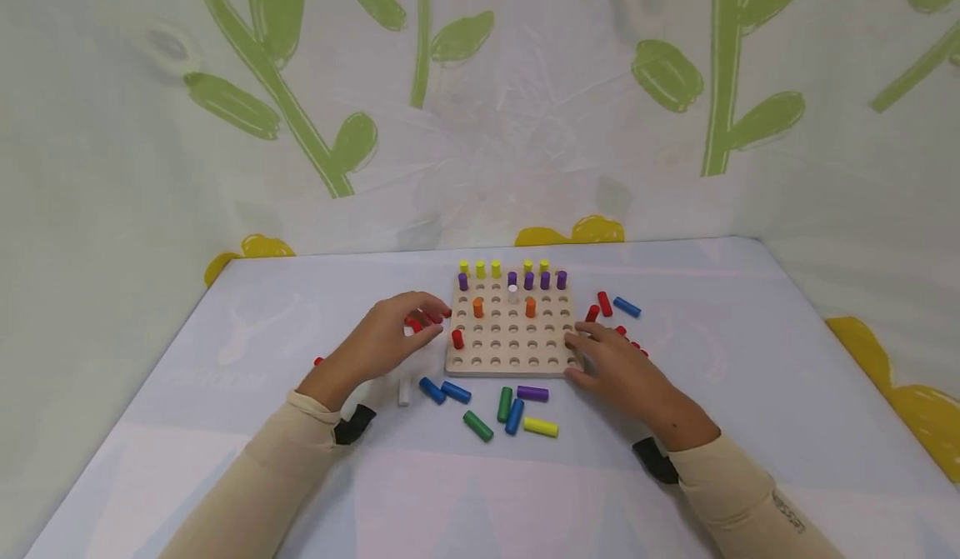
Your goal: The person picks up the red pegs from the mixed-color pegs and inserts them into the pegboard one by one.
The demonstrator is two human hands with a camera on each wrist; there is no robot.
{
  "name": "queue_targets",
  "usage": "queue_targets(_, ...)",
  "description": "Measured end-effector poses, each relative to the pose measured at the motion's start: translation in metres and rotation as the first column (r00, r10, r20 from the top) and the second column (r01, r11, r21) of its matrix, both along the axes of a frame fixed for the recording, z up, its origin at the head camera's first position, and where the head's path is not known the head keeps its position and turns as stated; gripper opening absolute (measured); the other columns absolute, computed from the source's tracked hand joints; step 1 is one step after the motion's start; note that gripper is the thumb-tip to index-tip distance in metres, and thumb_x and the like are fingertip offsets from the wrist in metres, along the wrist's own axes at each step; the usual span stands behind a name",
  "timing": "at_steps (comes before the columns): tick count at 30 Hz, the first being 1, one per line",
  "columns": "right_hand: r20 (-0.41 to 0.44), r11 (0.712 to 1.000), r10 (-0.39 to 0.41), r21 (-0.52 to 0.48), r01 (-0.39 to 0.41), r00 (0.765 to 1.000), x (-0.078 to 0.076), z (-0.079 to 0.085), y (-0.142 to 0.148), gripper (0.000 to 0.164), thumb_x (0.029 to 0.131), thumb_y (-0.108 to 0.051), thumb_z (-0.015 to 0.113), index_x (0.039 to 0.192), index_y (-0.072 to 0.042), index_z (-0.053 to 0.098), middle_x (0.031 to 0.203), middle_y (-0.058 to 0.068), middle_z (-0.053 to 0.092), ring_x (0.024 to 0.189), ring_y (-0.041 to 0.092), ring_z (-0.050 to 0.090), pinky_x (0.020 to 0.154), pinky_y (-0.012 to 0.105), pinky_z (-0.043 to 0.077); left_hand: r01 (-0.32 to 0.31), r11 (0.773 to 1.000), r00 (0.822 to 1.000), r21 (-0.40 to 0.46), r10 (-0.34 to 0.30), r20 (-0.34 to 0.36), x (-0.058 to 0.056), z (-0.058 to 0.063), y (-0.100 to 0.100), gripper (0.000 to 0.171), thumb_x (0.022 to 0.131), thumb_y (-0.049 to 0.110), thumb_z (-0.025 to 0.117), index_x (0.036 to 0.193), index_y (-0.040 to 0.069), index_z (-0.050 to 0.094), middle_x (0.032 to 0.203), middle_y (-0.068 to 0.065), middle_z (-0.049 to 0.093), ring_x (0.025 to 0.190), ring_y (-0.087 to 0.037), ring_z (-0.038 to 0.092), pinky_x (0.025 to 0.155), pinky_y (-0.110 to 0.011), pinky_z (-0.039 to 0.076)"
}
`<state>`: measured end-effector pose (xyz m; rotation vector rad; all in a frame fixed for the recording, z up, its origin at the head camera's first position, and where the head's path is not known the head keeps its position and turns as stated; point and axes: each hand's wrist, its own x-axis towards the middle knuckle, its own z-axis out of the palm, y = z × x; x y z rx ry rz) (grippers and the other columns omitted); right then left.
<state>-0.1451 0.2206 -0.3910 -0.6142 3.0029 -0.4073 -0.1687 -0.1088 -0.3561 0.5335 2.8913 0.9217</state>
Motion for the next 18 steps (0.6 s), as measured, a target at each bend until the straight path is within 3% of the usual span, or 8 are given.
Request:
queue_targets(3, -0.001, 1.000, -0.001, 0.005, 0.001, 1.000, -0.001, 0.000, 0.000, 0.058, 0.089, -0.029, 0.076, 0.139, -0.006, 0.058, 0.146, 0.023, 0.050, 0.134, 0.046, 0.048, 0.102, 0.058, 0.047, -0.010, 1.000, 0.999, 0.008, 0.011, -0.030, 0.003, 0.007, -0.012, 0.029, 0.095, 0.020, 0.070, 0.124, 0.017, 0.066, 0.118, 0.001, 0.068, 0.104, -0.016, 0.065, 0.091, -0.037, 0.058)
queue_targets(10, 0.011, 1.000, -0.016, 0.008, 0.016, 1.000, -0.002, 0.001, 0.000, 0.059, 0.088, -0.030, 0.077, 0.140, -0.007, 0.058, 0.148, 0.022, 0.049, 0.135, 0.046, 0.047, 0.102, 0.058, 0.047, -0.070, 0.992, 0.989, -0.109, 0.055, -0.137, 0.016, 0.016, -0.044, 0.028, 0.092, 0.023, 0.074, 0.119, 0.020, 0.069, 0.113, 0.001, 0.069, 0.100, -0.018, 0.064, 0.084, -0.035, 0.059)
queue_targets(18, 0.012, 1.000, -0.013, 0.008, 0.013, 1.000, -0.001, -0.001, 0.000, 0.059, 0.088, -0.030, 0.077, 0.139, -0.007, 0.058, 0.147, 0.022, 0.050, 0.135, 0.045, 0.048, 0.102, 0.058, 0.047, -0.070, 0.982, 0.991, -0.178, 0.049, -0.120, 0.035, 0.012, -0.084, 0.023, 0.090, 0.019, 0.075, 0.113, 0.019, 0.070, 0.106, 0.004, 0.068, 0.096, -0.017, 0.064, 0.079, -0.033, 0.058)
